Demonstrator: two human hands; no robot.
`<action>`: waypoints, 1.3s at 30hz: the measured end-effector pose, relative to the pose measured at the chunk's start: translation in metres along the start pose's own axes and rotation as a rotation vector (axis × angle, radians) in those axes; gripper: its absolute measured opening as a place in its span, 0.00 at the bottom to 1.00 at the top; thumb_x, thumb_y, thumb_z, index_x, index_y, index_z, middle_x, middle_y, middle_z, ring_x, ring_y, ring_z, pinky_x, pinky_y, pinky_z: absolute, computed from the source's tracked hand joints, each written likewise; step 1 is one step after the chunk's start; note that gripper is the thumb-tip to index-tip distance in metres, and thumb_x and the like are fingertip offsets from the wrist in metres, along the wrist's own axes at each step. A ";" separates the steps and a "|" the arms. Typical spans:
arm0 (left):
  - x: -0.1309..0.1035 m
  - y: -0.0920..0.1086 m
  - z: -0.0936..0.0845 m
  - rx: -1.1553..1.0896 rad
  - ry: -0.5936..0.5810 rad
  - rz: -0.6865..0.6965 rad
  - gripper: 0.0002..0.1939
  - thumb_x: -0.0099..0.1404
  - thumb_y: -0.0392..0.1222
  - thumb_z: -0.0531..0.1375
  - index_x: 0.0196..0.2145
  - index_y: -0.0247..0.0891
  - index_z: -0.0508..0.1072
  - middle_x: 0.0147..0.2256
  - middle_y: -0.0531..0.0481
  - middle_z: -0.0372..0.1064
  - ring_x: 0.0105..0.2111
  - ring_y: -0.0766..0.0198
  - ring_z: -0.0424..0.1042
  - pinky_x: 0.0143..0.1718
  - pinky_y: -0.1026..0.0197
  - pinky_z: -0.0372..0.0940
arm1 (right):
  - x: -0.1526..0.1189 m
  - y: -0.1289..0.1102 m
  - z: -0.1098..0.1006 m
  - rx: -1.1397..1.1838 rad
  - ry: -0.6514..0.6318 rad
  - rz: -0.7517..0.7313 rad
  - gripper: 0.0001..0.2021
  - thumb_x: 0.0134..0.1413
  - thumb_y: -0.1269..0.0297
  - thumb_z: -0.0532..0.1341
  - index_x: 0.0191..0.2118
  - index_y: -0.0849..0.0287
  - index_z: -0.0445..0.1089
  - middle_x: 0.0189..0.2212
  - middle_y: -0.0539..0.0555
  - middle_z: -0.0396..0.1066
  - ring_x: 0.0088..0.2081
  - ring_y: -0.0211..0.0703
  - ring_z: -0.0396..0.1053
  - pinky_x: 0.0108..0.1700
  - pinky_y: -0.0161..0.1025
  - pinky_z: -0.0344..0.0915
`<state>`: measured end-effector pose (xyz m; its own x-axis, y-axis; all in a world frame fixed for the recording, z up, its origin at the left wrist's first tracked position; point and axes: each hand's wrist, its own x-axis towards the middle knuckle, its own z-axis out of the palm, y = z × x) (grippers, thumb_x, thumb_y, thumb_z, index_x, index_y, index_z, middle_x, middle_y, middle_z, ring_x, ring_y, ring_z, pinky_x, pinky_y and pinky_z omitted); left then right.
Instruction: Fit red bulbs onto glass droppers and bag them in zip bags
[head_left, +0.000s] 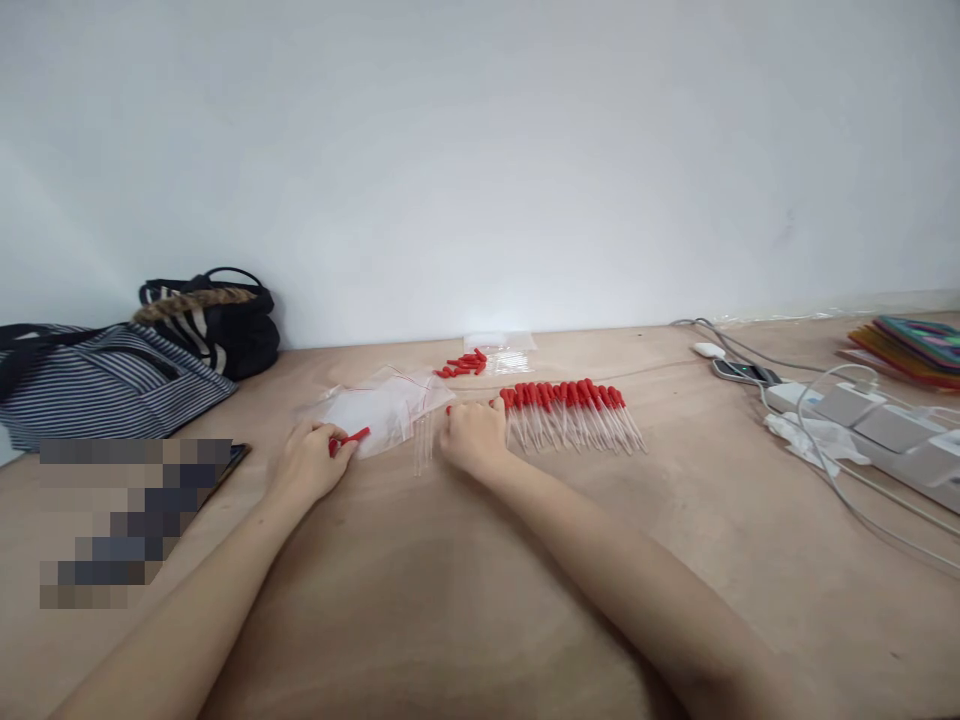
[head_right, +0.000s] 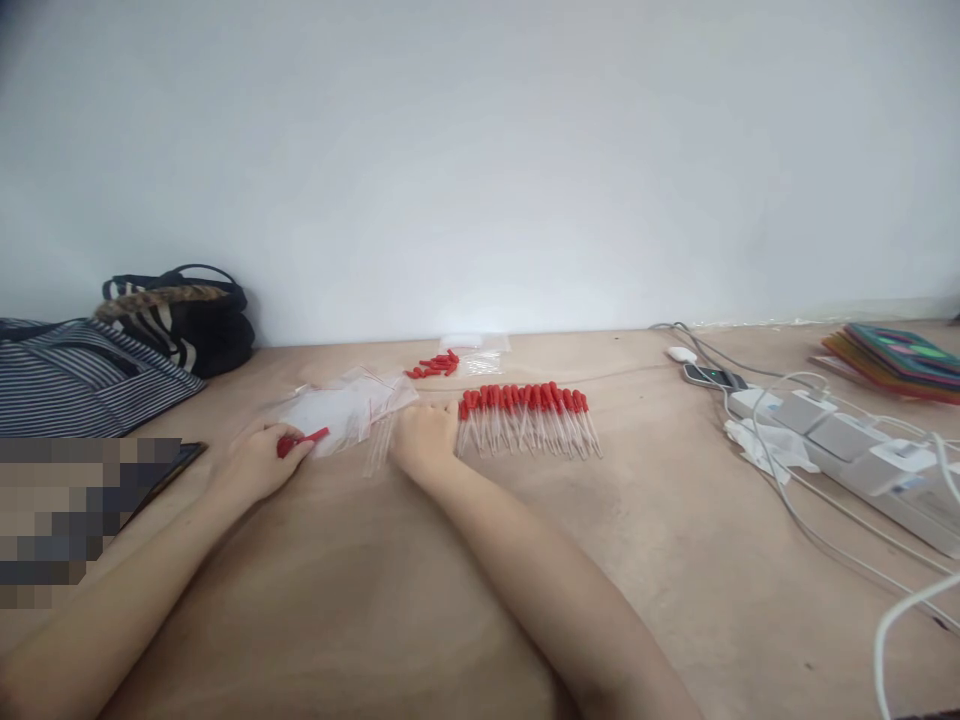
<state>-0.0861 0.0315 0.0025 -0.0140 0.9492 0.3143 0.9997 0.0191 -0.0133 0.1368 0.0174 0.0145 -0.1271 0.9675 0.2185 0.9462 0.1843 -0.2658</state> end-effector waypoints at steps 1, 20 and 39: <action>0.000 0.000 0.001 0.001 0.021 0.003 0.14 0.57 0.48 0.53 0.32 0.38 0.73 0.37 0.41 0.67 0.40 0.49 0.66 0.41 0.54 0.60 | 0.003 -0.006 0.002 0.014 -0.021 0.031 0.13 0.50 0.63 0.52 0.33 0.62 0.72 0.36 0.62 0.72 0.38 0.48 0.67 0.46 0.48 0.48; -0.057 0.080 -0.028 -0.561 -0.002 0.406 0.05 0.55 0.40 0.52 0.24 0.39 0.65 0.22 0.54 0.66 0.22 0.65 0.65 0.25 0.64 0.60 | 0.011 0.001 -0.006 0.034 -0.083 0.121 0.14 0.52 0.59 0.52 0.35 0.62 0.71 0.36 0.61 0.72 0.39 0.49 0.67 0.48 0.48 0.48; -0.072 0.115 -0.010 -0.782 -0.211 0.443 0.09 0.59 0.42 0.53 0.31 0.39 0.72 0.29 0.51 0.69 0.27 0.64 0.67 0.29 0.62 0.61 | -0.099 0.107 -0.017 0.196 0.180 -0.462 0.07 0.55 0.67 0.55 0.31 0.58 0.69 0.26 0.50 0.70 0.31 0.37 0.63 0.37 0.38 0.50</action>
<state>0.0299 -0.0382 -0.0124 0.4468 0.8582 0.2527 0.6413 -0.5042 0.5784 0.2552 -0.0616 -0.0199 -0.4483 0.7359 0.5075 0.7282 0.6299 -0.2701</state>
